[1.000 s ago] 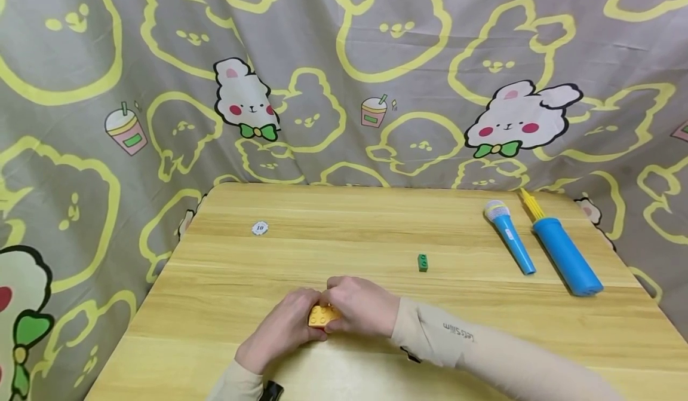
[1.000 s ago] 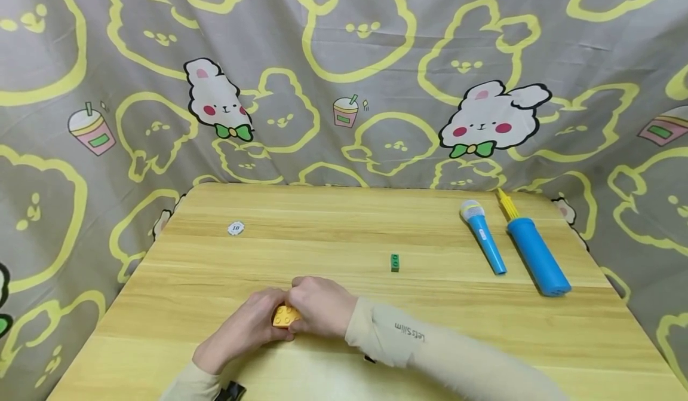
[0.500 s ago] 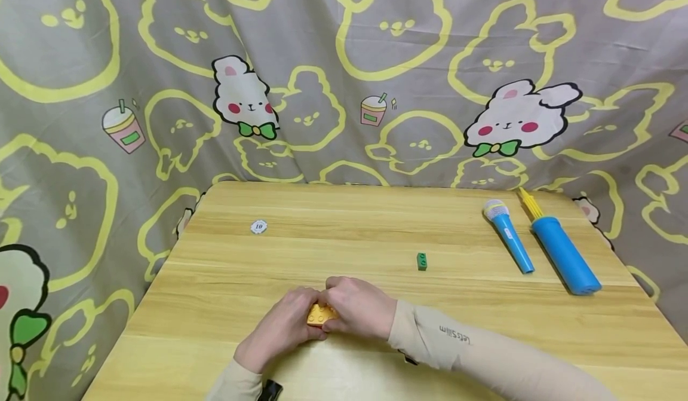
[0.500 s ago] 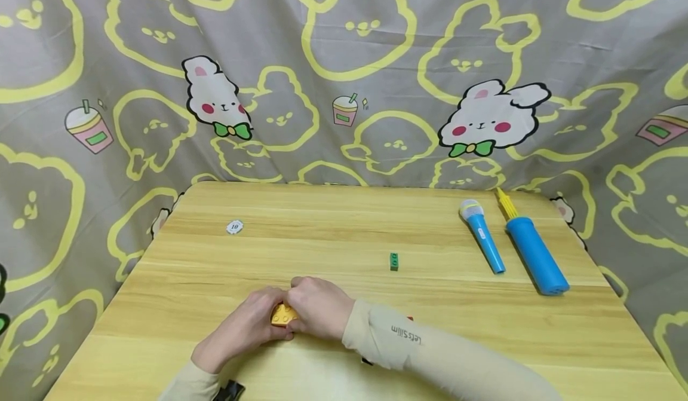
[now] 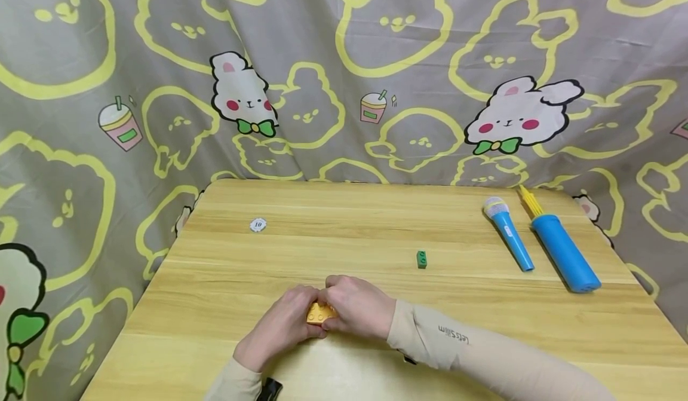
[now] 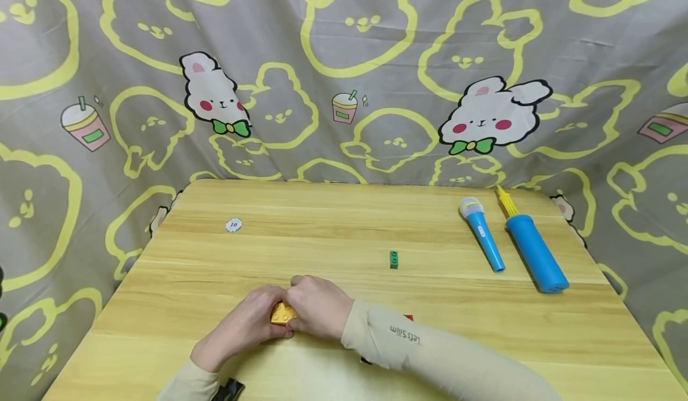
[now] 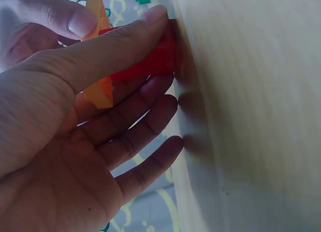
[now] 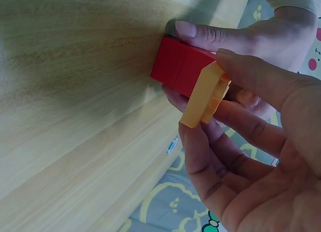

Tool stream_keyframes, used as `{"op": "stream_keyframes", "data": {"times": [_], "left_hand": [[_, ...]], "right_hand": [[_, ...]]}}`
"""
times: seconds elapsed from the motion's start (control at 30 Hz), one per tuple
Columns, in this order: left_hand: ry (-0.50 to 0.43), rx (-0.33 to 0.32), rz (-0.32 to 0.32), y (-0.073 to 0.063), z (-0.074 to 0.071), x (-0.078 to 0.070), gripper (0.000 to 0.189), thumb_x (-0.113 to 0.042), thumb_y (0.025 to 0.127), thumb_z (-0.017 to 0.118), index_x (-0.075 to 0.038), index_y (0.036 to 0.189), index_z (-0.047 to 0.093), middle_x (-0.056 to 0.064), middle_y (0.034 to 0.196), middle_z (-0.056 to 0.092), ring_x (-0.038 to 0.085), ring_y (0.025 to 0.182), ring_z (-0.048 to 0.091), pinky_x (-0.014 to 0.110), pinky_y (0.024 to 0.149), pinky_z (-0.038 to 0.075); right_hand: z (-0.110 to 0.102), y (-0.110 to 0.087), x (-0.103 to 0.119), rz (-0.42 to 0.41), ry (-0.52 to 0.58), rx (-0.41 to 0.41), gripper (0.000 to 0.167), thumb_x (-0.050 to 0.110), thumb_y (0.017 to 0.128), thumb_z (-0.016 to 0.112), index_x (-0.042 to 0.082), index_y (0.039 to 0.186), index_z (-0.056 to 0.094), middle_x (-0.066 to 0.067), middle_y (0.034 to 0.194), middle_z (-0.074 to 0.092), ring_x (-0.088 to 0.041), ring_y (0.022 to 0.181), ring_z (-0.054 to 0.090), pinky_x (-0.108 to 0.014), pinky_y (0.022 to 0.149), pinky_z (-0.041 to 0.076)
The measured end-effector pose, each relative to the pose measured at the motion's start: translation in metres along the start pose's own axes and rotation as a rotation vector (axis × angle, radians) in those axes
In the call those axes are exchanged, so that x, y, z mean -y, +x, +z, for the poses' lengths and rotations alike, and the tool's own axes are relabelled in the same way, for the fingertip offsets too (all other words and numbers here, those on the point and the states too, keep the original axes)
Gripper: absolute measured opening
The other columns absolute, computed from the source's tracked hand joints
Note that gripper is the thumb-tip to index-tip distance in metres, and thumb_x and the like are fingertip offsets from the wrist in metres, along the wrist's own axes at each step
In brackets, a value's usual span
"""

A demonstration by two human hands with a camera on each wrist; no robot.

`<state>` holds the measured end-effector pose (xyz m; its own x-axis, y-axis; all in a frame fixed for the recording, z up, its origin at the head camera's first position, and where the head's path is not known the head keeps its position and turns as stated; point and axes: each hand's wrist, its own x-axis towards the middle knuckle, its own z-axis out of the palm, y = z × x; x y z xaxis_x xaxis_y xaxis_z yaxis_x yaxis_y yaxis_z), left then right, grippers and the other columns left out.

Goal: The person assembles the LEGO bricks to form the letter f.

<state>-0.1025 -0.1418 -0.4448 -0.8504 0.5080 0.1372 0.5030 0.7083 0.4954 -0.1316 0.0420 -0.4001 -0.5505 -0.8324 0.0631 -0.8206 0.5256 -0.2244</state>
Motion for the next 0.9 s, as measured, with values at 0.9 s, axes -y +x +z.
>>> {"op": "stream_keyframes", "data": {"times": [0.9], "left_hand": [[0.002, 0.043, -0.046, 0.004, -0.001, -0.004, 0.044, -0.021, 0.065, 0.093, -0.006, 0.096, 0.066, -0.003, 0.091, 0.064, 0.015, 0.085, 0.057, 0.036, 0.077, 0.05]], "right_hand": [[-0.059, -0.021, -0.058, 0.137, 0.053, -0.066, 0.042, 0.037, 0.081, 0.082, 0.009, 0.111, 0.071, -0.003, 0.1, 0.068, -0.016, 0.084, 0.065, -0.031, 0.067, 0.052]]}}
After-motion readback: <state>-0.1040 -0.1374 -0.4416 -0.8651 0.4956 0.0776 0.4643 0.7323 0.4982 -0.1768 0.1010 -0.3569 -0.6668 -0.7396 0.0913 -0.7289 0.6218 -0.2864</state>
